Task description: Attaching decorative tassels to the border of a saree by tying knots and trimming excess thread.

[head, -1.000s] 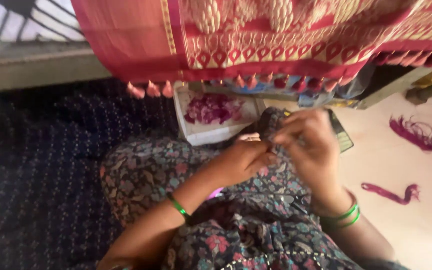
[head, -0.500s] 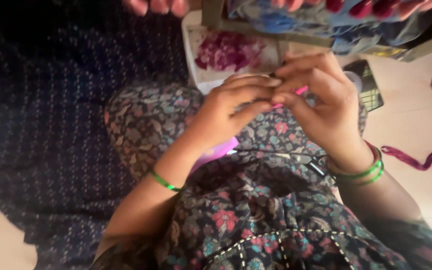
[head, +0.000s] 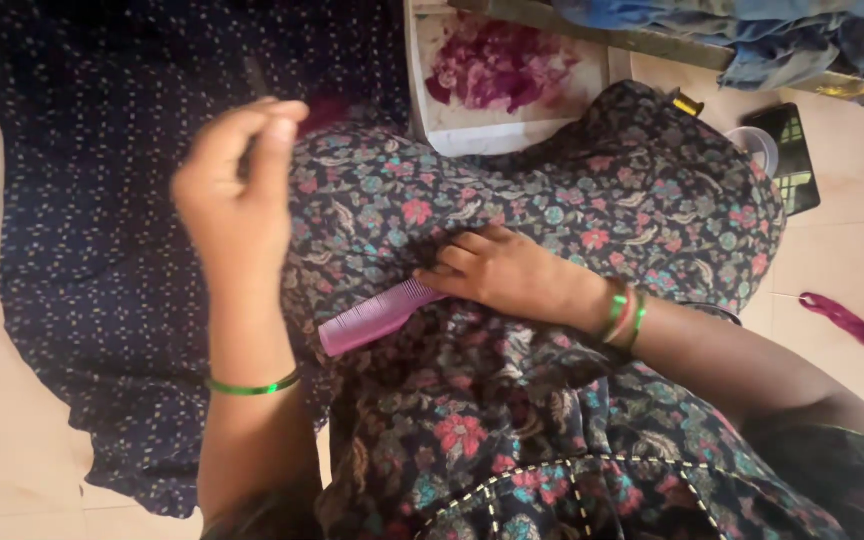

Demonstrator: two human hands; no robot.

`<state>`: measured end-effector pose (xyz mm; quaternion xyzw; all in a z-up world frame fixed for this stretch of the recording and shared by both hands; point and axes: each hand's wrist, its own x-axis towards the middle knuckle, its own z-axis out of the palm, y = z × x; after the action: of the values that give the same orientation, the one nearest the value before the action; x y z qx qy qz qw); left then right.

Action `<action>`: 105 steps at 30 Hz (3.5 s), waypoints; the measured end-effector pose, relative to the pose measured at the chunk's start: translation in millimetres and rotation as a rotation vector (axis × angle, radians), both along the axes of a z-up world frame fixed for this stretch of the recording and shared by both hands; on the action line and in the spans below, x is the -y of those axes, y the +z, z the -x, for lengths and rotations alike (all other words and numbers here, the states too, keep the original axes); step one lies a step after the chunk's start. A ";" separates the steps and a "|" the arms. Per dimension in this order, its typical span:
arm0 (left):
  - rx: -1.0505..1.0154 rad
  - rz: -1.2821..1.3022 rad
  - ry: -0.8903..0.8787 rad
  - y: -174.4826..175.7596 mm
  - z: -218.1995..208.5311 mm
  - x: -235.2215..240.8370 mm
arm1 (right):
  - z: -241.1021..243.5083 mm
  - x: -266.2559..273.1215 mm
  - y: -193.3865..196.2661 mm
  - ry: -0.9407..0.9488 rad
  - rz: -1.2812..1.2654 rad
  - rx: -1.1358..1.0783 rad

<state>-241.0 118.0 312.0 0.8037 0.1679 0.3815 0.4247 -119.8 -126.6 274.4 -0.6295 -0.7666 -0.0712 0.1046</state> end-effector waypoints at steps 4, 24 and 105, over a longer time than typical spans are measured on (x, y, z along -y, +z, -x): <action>0.035 0.050 0.017 2.6 19.5 -19.1 | -4.0 3.4 -15.3 -0.031 0.121 0.076; -0.008 0.093 -0.865 23.8 -192.2 196.1 | -66.8 332.2 -72.6 -1.435 -0.890 -0.884; -0.265 0.093 -1.097 -121.5 -163.1 236.2 | -61.7 308.3 -106.5 -1.641 -0.554 -0.342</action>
<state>-77.9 -118.2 190.5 0.7947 -0.2060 -0.0071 0.5710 -58.1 -434.9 167.9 -0.9355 -0.0021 -0.2120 0.2825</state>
